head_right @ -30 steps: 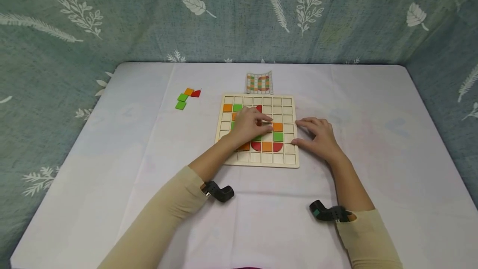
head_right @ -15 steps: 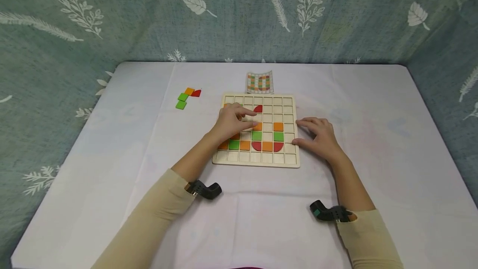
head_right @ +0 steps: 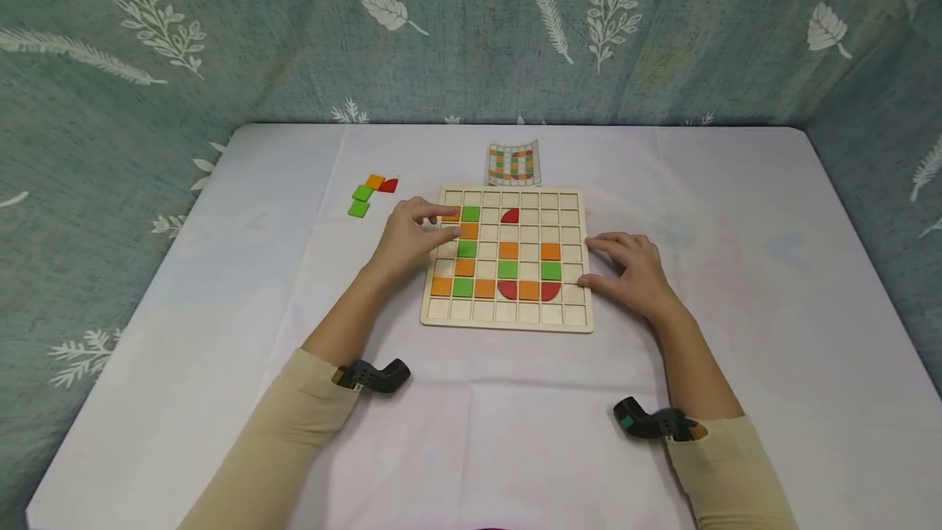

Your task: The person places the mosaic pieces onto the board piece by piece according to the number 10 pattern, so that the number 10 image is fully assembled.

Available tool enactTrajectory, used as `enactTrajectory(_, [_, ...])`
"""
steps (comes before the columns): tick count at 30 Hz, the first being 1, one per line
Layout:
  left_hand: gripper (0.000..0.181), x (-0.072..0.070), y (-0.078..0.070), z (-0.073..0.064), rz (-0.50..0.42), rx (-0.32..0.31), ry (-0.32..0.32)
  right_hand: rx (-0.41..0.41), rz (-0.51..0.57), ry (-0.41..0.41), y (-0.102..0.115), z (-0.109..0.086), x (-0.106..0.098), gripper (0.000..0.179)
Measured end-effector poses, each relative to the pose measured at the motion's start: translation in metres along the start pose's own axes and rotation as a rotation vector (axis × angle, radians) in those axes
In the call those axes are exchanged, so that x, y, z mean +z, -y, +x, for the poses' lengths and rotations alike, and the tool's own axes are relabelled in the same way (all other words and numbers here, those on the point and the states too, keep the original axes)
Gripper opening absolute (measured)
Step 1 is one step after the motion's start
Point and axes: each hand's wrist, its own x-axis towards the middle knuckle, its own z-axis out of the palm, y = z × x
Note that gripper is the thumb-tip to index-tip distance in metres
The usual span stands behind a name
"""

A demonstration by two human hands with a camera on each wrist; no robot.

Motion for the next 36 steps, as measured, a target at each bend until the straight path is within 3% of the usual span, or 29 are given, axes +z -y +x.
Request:
enactTrajectory(8, [0.036,-0.024,0.019,-0.004,0.020,-0.015,-0.116,0.002,-0.002,-0.004,0.001,0.000,0.000,0.057])
enactTrajectory(15, [0.037,-0.040,0.032,-0.009,-0.016,-0.041,-0.241,0.001,0.000,-0.010,0.000,-0.001,-0.001,0.058])
enactTrajectory(27, [0.046,-0.068,0.066,-0.006,-0.011,-0.172,-0.385,0.022,0.003,-0.001,0.003,0.000,-0.001,0.057])
enactTrajectory(36, [0.049,-0.073,0.085,0.004,0.172,-0.303,-0.429,0.027,-0.007,0.001,0.003,0.001,0.000,0.057])
